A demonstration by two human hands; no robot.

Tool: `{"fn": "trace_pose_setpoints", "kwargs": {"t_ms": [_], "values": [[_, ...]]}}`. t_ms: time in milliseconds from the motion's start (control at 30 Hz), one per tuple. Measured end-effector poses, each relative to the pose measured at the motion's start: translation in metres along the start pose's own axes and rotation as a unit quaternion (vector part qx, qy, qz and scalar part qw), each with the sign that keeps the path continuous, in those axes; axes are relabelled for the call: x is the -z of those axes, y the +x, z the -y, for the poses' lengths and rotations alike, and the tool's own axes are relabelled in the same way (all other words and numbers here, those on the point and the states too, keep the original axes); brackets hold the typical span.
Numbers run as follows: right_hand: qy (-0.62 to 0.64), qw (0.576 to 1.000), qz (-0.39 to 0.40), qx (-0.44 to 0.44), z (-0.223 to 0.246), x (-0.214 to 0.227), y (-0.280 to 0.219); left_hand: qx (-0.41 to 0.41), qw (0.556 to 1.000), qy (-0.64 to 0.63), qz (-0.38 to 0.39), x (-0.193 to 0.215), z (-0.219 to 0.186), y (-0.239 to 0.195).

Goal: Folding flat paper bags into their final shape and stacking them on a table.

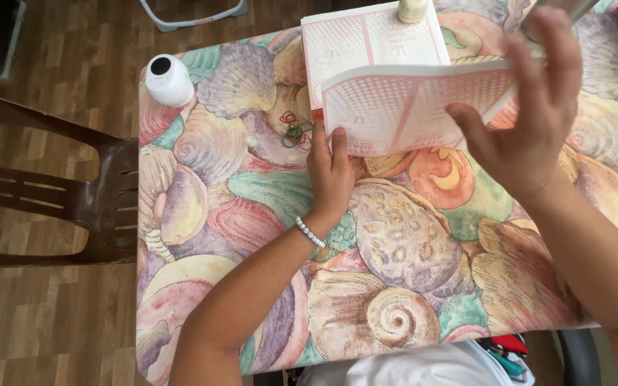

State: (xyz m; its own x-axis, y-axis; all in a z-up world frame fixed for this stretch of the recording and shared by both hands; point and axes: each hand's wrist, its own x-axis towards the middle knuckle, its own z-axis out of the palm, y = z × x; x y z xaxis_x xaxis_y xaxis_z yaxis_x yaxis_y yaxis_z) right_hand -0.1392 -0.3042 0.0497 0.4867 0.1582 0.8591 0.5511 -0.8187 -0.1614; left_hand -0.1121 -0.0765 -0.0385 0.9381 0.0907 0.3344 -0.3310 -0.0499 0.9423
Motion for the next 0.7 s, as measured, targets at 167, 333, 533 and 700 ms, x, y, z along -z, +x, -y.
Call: {"fn": "trace_pose_setpoints", "kwargs": {"t_ms": [167, 333, 533, 700], "values": [[-0.151, 0.974, 0.055, 0.160, 0.024, -0.015, 0.041, 0.004, 1.000, -0.001, -0.009, 0.000, -0.007, 0.000], [-0.162, 0.967, 0.155, 0.122, 0.019, -0.027, 0.050, 0.010, 1.000, -0.002, -0.006, 0.001, -0.010, 0.000], [-0.172, 0.954, 0.214, 0.122, 0.028, 0.002, 0.056, 0.096, 0.988, -0.057, 0.109, 0.021, -0.045, -0.036], [-0.078, 0.924, 0.373, 0.030, 0.039, 0.018, 0.046, 0.123, 0.974, -0.006, 0.192, 0.065, -0.071, -0.058]]}}
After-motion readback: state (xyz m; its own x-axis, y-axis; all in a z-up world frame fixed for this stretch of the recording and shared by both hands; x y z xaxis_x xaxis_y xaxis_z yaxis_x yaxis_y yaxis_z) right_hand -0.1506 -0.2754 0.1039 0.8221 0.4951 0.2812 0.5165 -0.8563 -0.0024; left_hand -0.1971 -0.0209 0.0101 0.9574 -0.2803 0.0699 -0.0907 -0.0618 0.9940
